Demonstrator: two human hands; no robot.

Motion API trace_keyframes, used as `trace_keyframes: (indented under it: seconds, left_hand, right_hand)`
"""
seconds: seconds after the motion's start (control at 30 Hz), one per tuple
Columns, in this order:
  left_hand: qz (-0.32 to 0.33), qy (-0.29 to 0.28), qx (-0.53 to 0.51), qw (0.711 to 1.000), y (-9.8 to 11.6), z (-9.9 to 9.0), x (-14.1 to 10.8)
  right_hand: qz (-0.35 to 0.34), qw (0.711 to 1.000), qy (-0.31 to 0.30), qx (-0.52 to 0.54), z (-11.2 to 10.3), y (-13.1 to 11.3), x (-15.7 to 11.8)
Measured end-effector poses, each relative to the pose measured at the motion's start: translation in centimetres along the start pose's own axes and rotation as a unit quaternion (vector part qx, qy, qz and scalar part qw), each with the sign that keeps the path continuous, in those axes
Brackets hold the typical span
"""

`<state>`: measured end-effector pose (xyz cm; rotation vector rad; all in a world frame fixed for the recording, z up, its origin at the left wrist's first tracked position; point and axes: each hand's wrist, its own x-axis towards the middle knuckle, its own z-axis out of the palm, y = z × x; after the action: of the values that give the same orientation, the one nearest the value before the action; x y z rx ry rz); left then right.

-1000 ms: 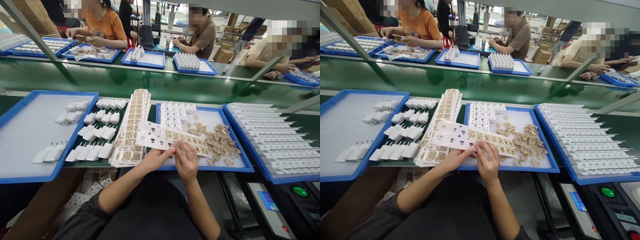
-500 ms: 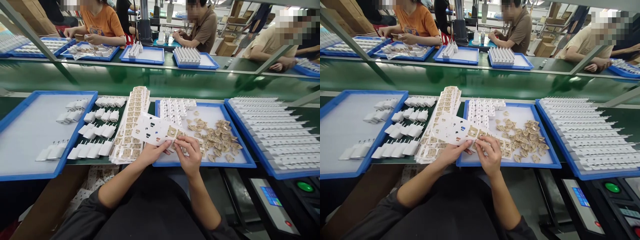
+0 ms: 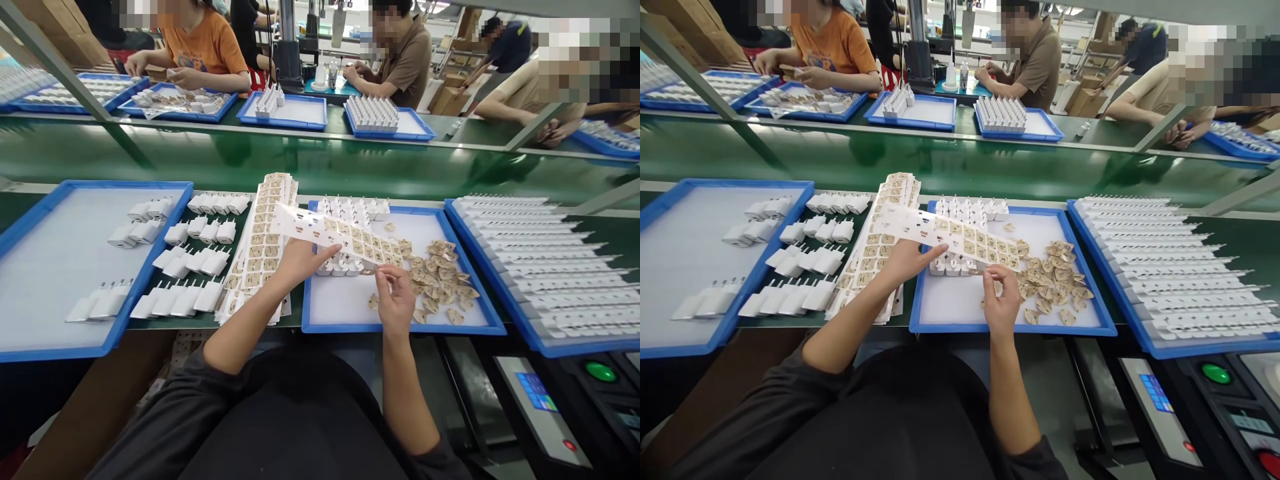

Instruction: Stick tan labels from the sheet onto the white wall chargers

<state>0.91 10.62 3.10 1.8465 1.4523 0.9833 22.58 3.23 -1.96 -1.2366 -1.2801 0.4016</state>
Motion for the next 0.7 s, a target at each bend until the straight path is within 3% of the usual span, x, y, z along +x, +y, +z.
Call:
trace_keyframes:
  seconds: [0.13,0.27,0.4,0.53,0.63,0.7]
  left_hand:
    - [0.051,-0.065,0.191,0.978,-0.9,0.0,-2.7]
    - [0.162,-0.005,0.288,0.944,-2.3,1.0,-5.0]
    - [0.186,0.048,0.298,0.935,-3.7,1.9,-6.1]
    - [0.139,0.044,0.188,0.971,-4.3,1.6,-6.6]
    - [0.07,0.033,-0.023,0.997,-3.6,0.7,-7.5]
    - [0.021,0.012,-0.187,0.982,-2.8,0.2,-8.3]
  right_hand:
    - [0.014,1.0,-0.002,0.026,0.1,0.6,-0.4]
    - [0.019,0.999,-0.004,0.039,0.1,0.6,-0.6]
    - [0.024,0.999,0.002,0.047,0.0,0.8,-0.6]
    - [0.0,0.998,-0.012,0.055,0.0,0.4,-0.6]
    - [0.01,0.994,-0.062,0.092,0.0,-0.8,-1.1]
    - [0.039,0.982,-0.112,0.149,0.2,-2.2,-1.7]
